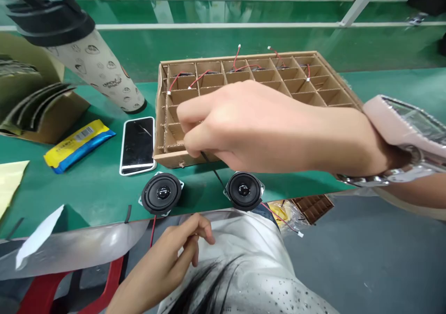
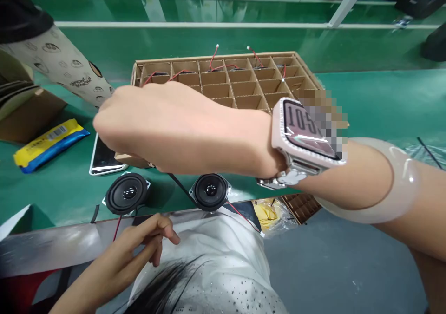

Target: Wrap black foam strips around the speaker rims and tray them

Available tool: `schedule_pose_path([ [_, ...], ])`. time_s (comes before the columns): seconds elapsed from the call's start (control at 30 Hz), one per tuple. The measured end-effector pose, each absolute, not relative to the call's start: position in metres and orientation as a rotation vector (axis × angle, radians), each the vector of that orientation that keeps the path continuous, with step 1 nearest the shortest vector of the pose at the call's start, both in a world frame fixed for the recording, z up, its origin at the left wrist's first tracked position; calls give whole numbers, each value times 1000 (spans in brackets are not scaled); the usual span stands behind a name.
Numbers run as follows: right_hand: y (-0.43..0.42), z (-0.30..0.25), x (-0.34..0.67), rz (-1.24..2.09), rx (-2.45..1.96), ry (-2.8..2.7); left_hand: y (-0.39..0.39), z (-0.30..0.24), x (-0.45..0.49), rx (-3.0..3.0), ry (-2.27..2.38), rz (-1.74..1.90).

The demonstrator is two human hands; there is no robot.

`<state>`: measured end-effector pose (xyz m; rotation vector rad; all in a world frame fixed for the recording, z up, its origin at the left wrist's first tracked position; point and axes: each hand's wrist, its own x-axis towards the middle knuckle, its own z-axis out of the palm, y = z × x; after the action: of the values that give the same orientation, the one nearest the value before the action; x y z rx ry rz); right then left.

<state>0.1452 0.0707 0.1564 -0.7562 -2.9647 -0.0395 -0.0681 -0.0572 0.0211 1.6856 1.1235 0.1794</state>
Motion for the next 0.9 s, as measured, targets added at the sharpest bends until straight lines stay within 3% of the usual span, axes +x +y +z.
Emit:
schedule_pose_path([
  [0.23,69,159,149,58,-809,-2948,-53,32,-55,1795,1019,164],
  [0.43,58,161,162,63,-826,-2911,-63,33,-74,1705,967,567],
  [0.63,51,154,170,6,-890,-2888,-76,38,-70,1562,1345,1164],
  [0.9,53,163,187,-11,-962,-2833,-82,39,-66,1496,1620,1246],
])
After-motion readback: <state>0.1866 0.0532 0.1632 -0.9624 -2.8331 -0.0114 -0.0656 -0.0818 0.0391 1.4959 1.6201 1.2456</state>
